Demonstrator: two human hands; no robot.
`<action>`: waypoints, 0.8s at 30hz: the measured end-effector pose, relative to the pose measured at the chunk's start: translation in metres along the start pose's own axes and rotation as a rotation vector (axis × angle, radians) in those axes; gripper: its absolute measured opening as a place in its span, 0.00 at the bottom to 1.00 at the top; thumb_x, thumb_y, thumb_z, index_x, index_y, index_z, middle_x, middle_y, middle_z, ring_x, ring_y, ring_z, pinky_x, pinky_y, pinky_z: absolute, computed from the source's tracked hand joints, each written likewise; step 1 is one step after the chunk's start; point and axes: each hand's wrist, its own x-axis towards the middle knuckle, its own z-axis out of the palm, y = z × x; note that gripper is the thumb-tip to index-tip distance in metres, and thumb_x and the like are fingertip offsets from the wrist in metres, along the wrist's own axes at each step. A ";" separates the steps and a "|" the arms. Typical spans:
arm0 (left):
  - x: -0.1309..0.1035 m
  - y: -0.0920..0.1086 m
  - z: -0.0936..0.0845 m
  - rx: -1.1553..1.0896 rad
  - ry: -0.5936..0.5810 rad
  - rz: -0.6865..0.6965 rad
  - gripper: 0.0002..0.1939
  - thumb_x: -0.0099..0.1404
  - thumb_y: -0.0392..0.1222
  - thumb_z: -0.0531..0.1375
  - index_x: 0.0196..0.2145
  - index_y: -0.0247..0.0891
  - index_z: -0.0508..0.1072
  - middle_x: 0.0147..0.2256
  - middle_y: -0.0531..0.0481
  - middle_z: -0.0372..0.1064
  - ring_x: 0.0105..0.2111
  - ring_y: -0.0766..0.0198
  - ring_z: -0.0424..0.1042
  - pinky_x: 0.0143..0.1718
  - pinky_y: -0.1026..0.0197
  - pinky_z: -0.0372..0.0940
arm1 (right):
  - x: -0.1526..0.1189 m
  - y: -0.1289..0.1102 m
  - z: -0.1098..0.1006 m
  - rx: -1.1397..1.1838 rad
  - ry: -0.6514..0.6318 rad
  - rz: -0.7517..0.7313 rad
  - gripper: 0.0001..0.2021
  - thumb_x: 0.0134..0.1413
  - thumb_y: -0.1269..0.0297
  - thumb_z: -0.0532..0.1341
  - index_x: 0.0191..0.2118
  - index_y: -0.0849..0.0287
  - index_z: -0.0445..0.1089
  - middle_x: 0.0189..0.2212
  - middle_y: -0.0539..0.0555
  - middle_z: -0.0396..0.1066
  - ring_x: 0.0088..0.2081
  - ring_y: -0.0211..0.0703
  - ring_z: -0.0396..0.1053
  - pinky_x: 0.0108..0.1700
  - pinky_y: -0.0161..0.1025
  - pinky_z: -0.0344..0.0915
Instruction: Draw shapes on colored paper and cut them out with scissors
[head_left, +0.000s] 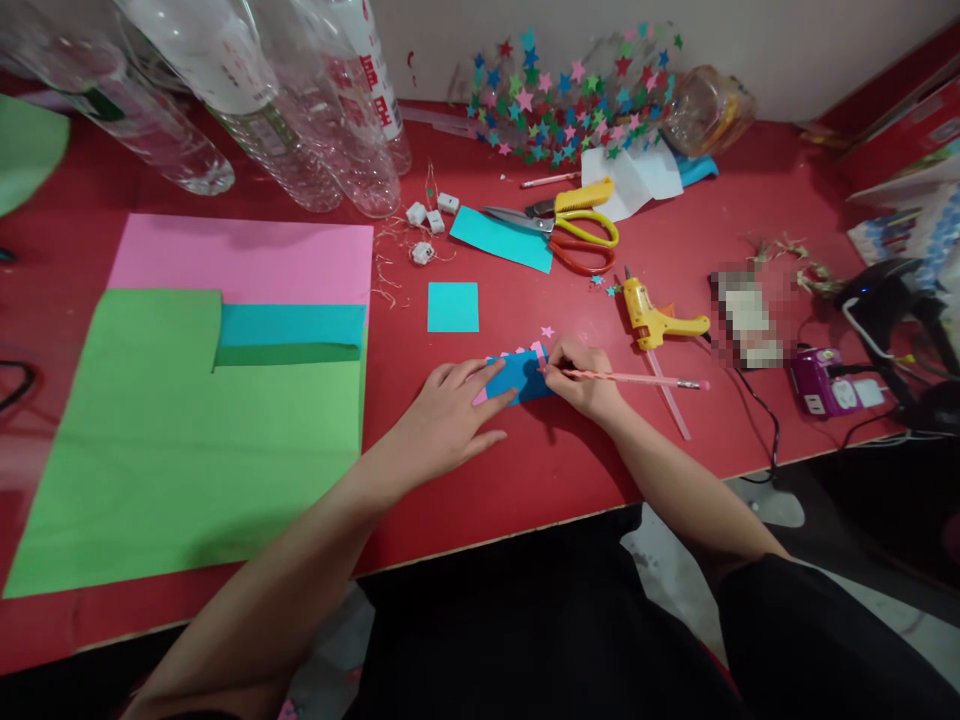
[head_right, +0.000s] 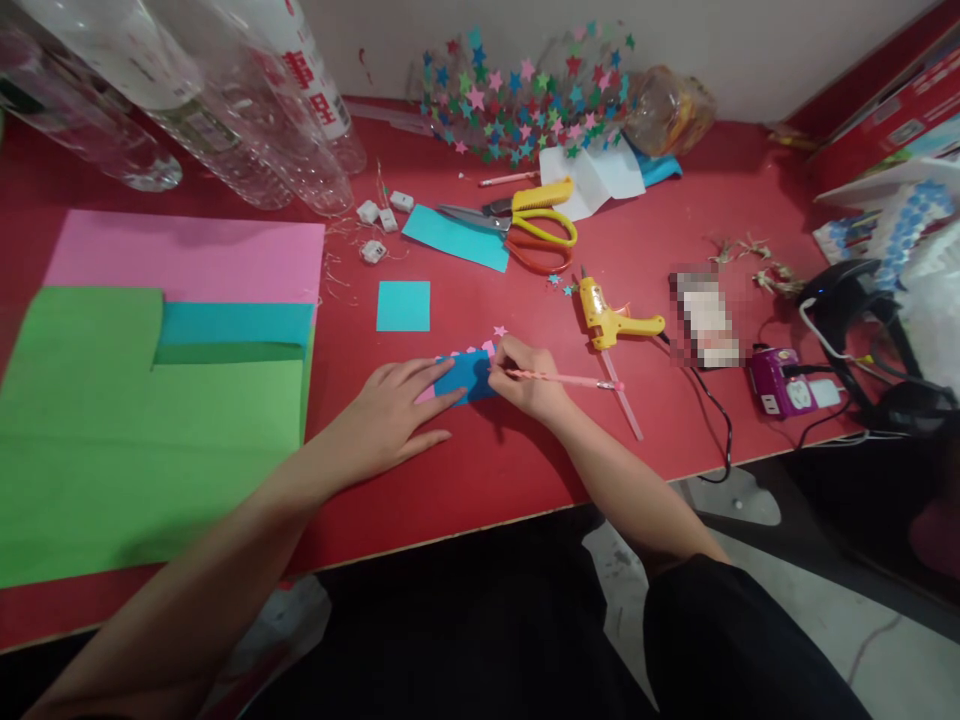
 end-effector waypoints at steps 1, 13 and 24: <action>0.000 0.000 0.000 0.007 -0.002 0.001 0.25 0.67 0.50 0.57 0.59 0.42 0.66 0.63 0.37 0.55 0.61 0.44 0.54 0.57 0.43 0.55 | 0.000 0.000 0.000 0.009 -0.006 -0.003 0.08 0.45 0.66 0.57 0.22 0.56 0.56 0.17 0.45 0.57 0.20 0.33 0.52 0.24 0.33 0.49; 0.001 0.001 -0.001 0.026 -0.006 0.002 0.25 0.66 0.50 0.58 0.58 0.41 0.67 0.63 0.37 0.54 0.60 0.43 0.55 0.55 0.43 0.56 | -0.002 0.004 0.004 0.030 -0.051 -0.097 0.07 0.53 0.63 0.58 0.27 0.57 0.63 0.22 0.47 0.65 0.24 0.33 0.59 0.28 0.32 0.55; 0.001 0.001 -0.001 -0.016 0.002 -0.010 0.24 0.66 0.50 0.58 0.58 0.41 0.67 0.63 0.37 0.54 0.61 0.44 0.55 0.57 0.42 0.54 | -0.002 0.006 0.006 -0.017 -0.047 -0.093 0.07 0.54 0.61 0.58 0.28 0.56 0.64 0.23 0.48 0.68 0.25 0.35 0.62 0.29 0.33 0.57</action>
